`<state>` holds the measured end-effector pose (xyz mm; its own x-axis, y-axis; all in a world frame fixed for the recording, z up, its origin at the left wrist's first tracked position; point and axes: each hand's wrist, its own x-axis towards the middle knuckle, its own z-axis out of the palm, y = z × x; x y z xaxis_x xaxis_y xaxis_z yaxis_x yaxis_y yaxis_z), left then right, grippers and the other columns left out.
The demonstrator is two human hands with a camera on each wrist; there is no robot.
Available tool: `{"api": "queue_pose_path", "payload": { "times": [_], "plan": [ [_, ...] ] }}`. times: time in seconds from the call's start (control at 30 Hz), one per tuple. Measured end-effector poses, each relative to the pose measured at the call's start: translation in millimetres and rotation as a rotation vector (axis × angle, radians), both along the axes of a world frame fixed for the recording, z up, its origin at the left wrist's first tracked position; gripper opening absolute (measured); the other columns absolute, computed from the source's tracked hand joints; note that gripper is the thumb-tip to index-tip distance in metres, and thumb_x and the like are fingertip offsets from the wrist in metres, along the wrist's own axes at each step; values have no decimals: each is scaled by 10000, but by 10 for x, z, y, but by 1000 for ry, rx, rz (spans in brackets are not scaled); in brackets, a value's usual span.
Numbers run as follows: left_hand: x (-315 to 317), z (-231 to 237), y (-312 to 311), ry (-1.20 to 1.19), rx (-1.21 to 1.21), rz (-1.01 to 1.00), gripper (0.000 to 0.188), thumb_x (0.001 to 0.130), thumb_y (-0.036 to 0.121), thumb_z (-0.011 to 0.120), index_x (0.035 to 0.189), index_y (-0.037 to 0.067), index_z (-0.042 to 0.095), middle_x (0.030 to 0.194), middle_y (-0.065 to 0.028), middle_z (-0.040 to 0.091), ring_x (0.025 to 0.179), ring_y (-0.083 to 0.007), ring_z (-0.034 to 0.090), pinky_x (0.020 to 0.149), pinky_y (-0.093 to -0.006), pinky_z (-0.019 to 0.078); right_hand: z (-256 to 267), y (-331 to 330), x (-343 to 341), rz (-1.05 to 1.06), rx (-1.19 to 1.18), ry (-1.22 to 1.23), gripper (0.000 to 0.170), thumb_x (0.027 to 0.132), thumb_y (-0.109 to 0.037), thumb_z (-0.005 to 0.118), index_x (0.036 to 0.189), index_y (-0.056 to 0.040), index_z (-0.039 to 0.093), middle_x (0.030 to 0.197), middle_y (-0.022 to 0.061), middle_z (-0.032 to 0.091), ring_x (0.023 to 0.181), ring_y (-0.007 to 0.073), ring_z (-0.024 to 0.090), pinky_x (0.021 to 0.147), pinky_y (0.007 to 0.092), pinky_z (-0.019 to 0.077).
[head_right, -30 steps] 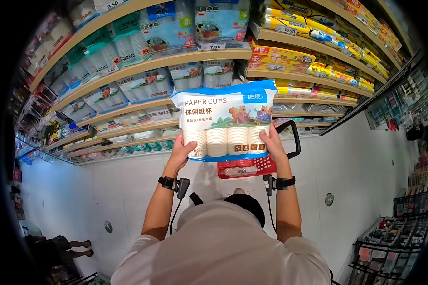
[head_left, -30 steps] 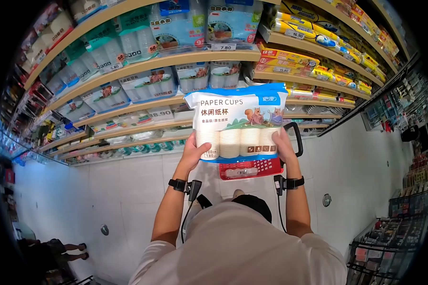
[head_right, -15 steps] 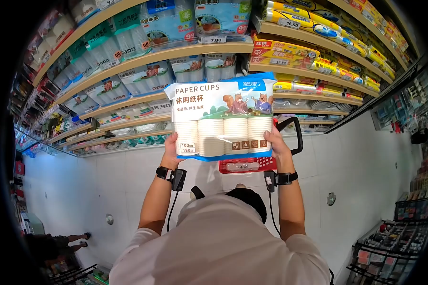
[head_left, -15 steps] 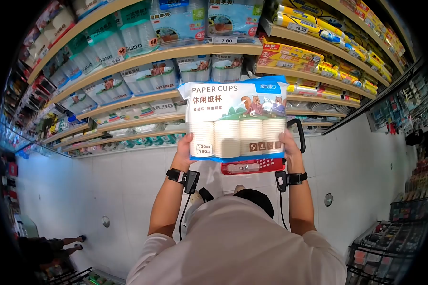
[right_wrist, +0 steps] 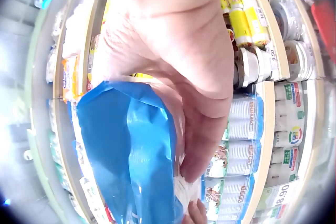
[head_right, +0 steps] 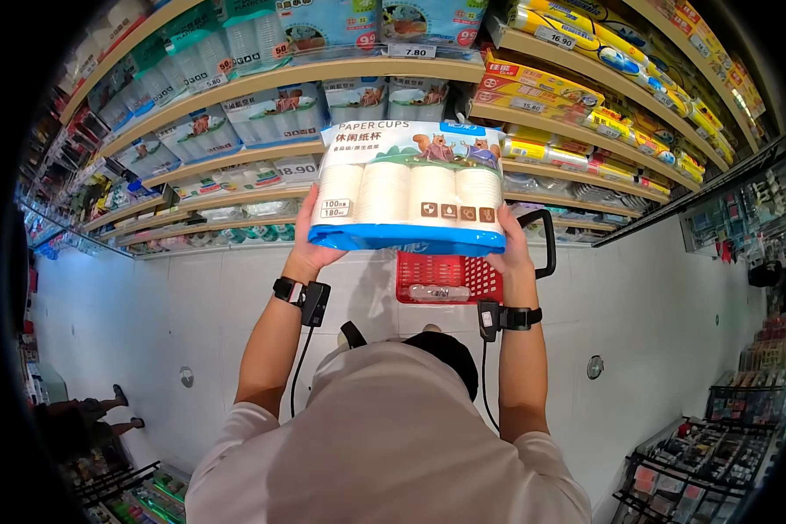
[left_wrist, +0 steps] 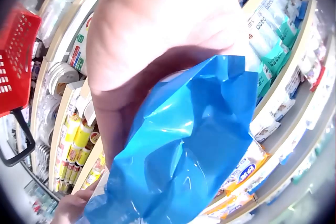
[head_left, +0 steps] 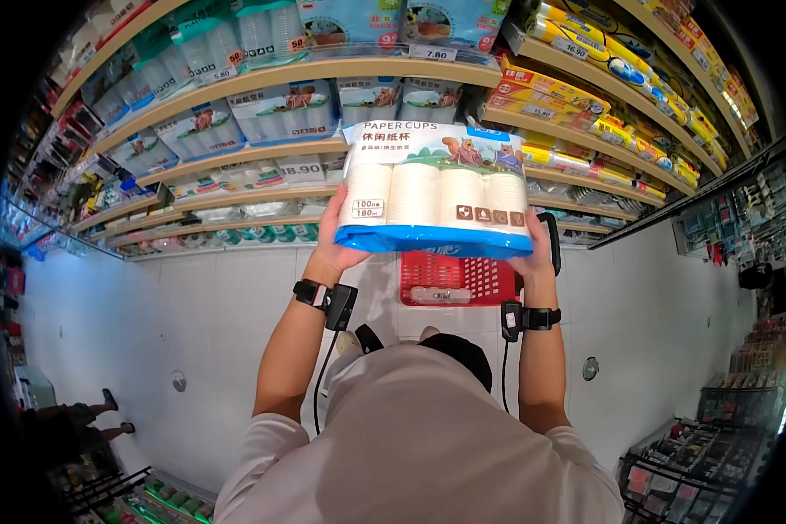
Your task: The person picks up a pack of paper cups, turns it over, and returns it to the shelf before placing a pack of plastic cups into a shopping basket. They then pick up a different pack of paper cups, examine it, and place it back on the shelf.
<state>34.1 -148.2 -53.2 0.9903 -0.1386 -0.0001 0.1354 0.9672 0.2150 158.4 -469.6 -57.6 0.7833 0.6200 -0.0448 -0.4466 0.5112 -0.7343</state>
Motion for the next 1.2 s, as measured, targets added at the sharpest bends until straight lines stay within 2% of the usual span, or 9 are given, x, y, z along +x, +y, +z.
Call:
{"api": "queue_pose_path", "payload": {
  "times": [0.17,0.27,0.3,0.4,0.5,0.63,0.73,0.87,1.2],
  "plan": [
    [-17,-141,144,58,130,43,528,992,302,501,1399,-16,393,1350,-183,528,1229,-296,532,1063,-435,417,57,-59,55,-14,-114,-69,596,909,-288,575,1390,15,397,1297,150,563,1149,240,585,981,365,468],
    [-107,-179,145,5,382,106,511,971,209,554,1391,-29,388,1331,-173,543,1208,-266,552,1037,-388,452,195,-52,16,56,-142,-259,678,858,-229,605,1434,9,338,1333,144,527,1193,233,549,1004,353,445],
    [-91,-252,221,-66,389,24,560,920,164,638,1377,-44,391,1315,-163,555,1183,-234,572,1006,-349,479,197,-92,40,94,-186,-282,714,888,-260,628,1458,7,291,1369,147,490,1219,222,518,1015,343,427],
    [-116,-282,195,-130,621,104,628,866,166,709,1366,-53,398,1307,-157,561,1162,-218,584,986,-333,486,220,-34,13,-11,-337,-327,706,928,-336,614,1452,12,293,1377,154,481,1214,205,513,1009,340,426],
    [-139,-202,152,-103,635,100,662,825,148,746,1360,-44,407,1292,-147,573,1137,-203,595,968,-325,490,261,-27,52,-63,-493,-461,665,899,-344,684,1370,20,388,1289,131,555,1147,182,549,985,319,435],
    [-165,-53,104,-123,866,223,639,783,81,771,1324,-28,448,1247,-122,600,1099,-182,605,953,-328,489,403,24,59,-80,-558,-530,637,798,-205,792,1297,11,461,1187,107,616,1057,179,601,922,317,481],
    [-208,-28,201,-114,1112,125,667,737,62,803,1303,-23,459,1241,-116,600,1123,-174,584,977,-333,470,402,-2,66,-81,-594,-566,649,740,-171,825,1256,13,479,1158,113,624,1023,187,619,888,334,506],
    [-209,-55,205,-130,1212,209,726,683,96,845,1287,-18,458,1230,-111,598,1123,-182,577,991,-340,457,386,-19,73,-100,-627,-603,679,696,-206,859,1219,20,490,1129,125,629,1008,198,628,875,336,515],
    [-258,-122,147,-141,1143,242,753,657,125,868,1287,-8,477,1225,-104,601,1111,-182,579,989,-337,455,360,-16,-2,-76,-581,-520,692,701,-205,846,1252,20,492,1158,116,623,1040,193,616,920,341,486]
  ]
}}
